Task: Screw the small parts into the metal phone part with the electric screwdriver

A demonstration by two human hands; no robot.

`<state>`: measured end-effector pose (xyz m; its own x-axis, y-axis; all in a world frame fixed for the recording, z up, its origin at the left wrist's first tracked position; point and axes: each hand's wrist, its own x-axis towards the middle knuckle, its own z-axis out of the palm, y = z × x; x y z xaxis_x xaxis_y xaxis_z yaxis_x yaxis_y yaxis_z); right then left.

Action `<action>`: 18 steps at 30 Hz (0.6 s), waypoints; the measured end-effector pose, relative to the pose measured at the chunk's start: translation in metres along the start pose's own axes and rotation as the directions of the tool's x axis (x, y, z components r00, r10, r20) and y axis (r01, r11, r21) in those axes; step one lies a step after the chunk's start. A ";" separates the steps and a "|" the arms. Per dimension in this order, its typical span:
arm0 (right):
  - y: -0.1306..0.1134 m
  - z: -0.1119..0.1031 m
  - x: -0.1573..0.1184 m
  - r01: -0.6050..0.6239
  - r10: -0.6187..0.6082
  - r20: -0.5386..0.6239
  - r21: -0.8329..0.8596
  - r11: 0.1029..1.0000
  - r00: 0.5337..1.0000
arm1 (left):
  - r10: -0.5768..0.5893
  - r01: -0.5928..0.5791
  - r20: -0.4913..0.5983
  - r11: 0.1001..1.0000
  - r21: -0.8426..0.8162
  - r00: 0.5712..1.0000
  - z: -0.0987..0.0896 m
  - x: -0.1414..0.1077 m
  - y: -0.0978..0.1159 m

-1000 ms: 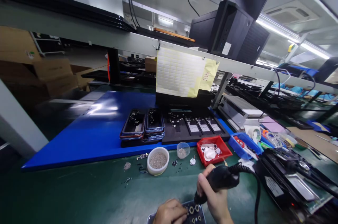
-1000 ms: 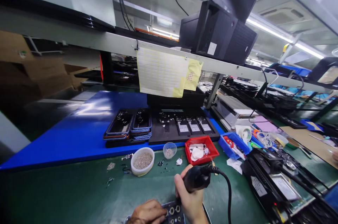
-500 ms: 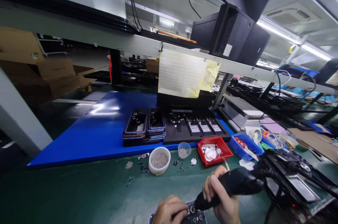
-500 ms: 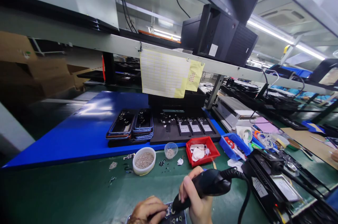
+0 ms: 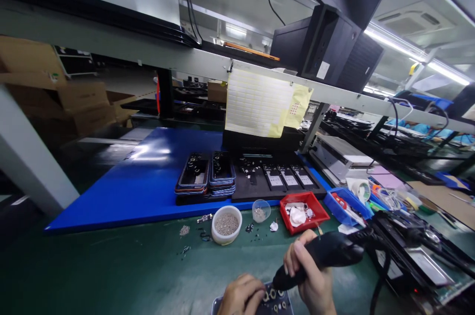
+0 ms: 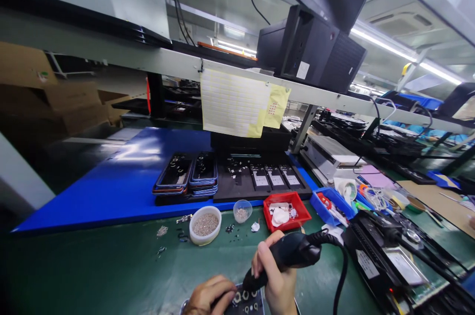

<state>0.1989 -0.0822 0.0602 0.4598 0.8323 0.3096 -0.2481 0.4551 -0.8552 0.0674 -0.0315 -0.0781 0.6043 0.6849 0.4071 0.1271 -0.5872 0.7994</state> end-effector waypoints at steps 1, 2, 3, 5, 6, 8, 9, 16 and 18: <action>0.002 -0.001 0.000 -0.006 0.005 -0.014 -0.049 0.999 1.000 | -0.025 0.025 -0.005 1.000 0.004 1.000 -0.001 0.000 0.002; 0.005 -0.002 0.000 -0.019 0.017 -0.027 -0.097 0.995 0.999 | -0.053 0.053 -0.010 0.999 0.006 0.999 -0.002 0.000 0.004; 0.009 -0.003 0.000 -0.034 0.030 -0.035 -0.139 0.990 0.999 | -0.081 0.081 -0.012 0.997 0.002 0.997 -0.003 0.000 0.006; 0.016 -0.003 -0.001 -0.061 0.054 -0.041 -0.193 0.979 0.998 | -0.119 0.119 -0.014 0.992 -0.032 0.993 -0.005 0.001 0.010; 0.018 -0.003 -0.001 -0.068 0.060 -0.042 -0.205 0.976 0.997 | -0.125 0.124 -0.017 0.991 -0.055 0.992 -0.005 0.002 0.011; 0.022 -0.003 0.000 -0.073 0.065 -0.047 -0.210 0.975 0.997 | -0.117 0.113 -0.033 0.989 -0.096 0.993 -0.006 0.003 0.012; 0.022 -0.002 0.000 -0.072 0.063 -0.050 -0.209 0.975 0.997 | -0.112 0.107 -0.044 0.988 -0.107 0.993 -0.007 0.003 0.013; 0.022 0.002 0.000 -0.065 0.051 -0.061 -0.256 0.965 0.997 | -0.188 0.181 -0.041 0.975 -0.125 0.981 -0.012 0.007 0.021; 0.025 0.002 -0.002 -0.084 0.070 -0.060 -0.285 0.955 0.996 | -0.248 0.238 -0.045 0.958 -0.163 0.968 -0.013 0.008 0.023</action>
<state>0.1900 -0.0721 0.0394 0.4914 0.8416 0.2240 -0.0323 0.2747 -0.9610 0.0650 -0.0341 -0.0503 0.5178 0.8280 0.2152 0.1378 -0.3290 0.9342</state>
